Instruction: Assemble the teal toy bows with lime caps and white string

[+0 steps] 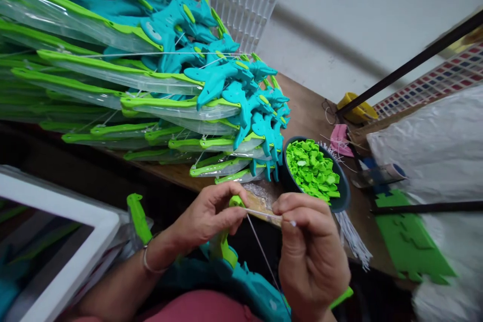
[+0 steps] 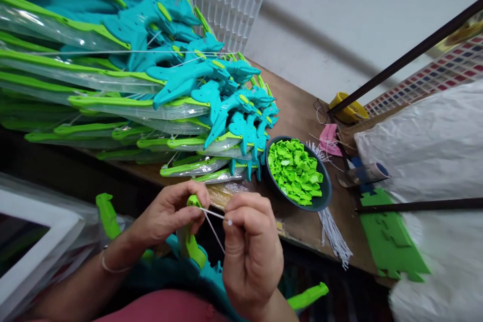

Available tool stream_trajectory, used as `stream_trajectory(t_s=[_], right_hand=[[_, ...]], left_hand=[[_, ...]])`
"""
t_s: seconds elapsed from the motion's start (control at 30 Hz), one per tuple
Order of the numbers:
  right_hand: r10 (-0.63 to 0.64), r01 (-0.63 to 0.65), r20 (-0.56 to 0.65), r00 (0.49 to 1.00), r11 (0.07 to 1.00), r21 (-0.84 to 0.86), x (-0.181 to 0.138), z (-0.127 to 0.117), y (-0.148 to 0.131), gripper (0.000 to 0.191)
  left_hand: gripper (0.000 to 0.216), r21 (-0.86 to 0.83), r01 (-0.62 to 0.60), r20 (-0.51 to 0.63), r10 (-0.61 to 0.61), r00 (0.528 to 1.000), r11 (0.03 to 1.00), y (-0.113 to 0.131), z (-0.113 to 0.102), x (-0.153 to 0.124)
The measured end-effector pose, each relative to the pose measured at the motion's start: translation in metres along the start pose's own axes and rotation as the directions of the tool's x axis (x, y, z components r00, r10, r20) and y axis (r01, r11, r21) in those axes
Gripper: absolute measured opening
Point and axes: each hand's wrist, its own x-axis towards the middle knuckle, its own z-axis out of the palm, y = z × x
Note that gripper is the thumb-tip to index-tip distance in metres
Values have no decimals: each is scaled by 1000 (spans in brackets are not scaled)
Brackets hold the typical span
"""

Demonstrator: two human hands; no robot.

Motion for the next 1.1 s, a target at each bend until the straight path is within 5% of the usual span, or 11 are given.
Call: stream_trajectory(t_s=[0.13,0.23,0.47,0.67,1.1], right_hand=[[-83,91,241,967,996,-19,-11,3,-5,18],[-43,65,308,950,996,-60,-14,7,-3,16],[95,-103,153,984,993,49,-17,23,13,23],[198,-224,178,964,964,140,-18,24,15,20],[215,-224,72,974,960,168,-25,36,18,23]], left_hand=[[24,4,47,-61,-47,997,999,2,4,0],[24,32,30,-58,-29,998,999,4,5,0],[23,-38,49,-17,-49,999,998,3,2,-2],[23,-74,48,-5,-48,999,996,0,0,0],[29,-175,53,31,-49,998,983,-9,-5,0]])
